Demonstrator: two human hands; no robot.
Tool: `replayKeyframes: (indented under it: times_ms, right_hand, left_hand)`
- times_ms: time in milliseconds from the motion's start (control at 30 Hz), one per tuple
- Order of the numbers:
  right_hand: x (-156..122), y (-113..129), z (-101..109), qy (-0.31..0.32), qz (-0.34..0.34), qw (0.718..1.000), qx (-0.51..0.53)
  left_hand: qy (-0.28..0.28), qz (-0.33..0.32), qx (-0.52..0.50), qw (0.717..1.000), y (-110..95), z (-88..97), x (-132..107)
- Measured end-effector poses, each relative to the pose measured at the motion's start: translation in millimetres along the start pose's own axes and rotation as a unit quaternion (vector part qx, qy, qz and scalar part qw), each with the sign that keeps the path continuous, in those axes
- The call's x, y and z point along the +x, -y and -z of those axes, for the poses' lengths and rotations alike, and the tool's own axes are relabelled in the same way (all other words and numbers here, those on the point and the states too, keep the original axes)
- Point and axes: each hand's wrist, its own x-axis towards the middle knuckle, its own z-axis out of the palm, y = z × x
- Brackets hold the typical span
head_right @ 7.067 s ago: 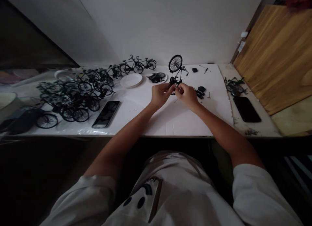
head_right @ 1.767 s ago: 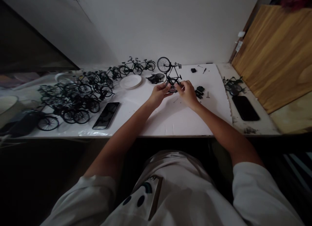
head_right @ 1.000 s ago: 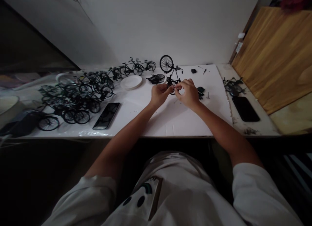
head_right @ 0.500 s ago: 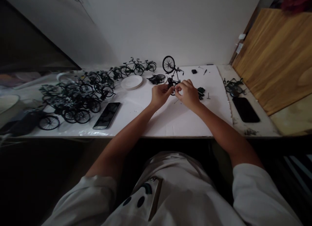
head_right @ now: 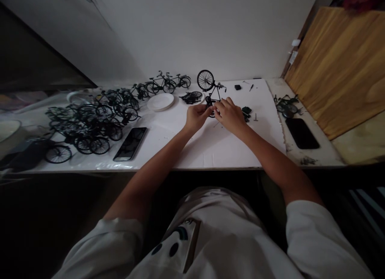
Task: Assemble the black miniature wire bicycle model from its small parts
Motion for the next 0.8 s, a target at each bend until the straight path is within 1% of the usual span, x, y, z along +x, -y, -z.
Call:
replayKeyframes:
  times_ms: [100, 200, 267, 333, 467, 567, 700, 800]
  right_hand:
    - [0.5, -5.0, -1.1, -0.039, -0.012, 0.998, 0.053]
    - [2.7, -14.0, -2.7, -0.092, -0.046, 0.991, 0.090]
    - [4.7, -21.6, -5.6, -0.124, -0.075, 0.983, 0.117]
    - [6.2, -28.3, -9.9, -0.141, -0.104, 0.974, 0.145]
    - [6.6, -33.3, -18.4, -0.145, -0.140, 0.961, 0.187]
    - [6.4, -30.6, -21.0, -0.130, -0.117, 0.964, 0.202]
    - [7.1, -27.1, -19.5, -0.102, -0.082, 0.973, 0.188]
    - [7.5, -27.5, -18.3, -0.104, -0.072, 0.974, 0.188]
  left_hand:
    - [0.002, -0.009, -0.035, 0.999, 2.7, -1.2, 1.9]
    - [0.005, 0.041, -0.097, 0.994, 1.8, -2.2, 3.5]
    - [-0.005, 0.073, -0.118, 0.990, -0.8, -1.9, 3.7]
    - [-0.012, 0.089, -0.131, 0.987, -3.6, -0.6, 3.0]
    - [-0.001, 0.095, -0.152, 0.984, -6.8, 2.4, 0.7]
    - [0.020, 0.091, -0.164, 0.982, -7.5, 3.2, -0.7]
    - [0.032, 0.095, -0.165, 0.981, -9.2, 2.6, -2.1]
    - [0.039, 0.104, -0.163, 0.980, -9.8, 2.4, -2.5]
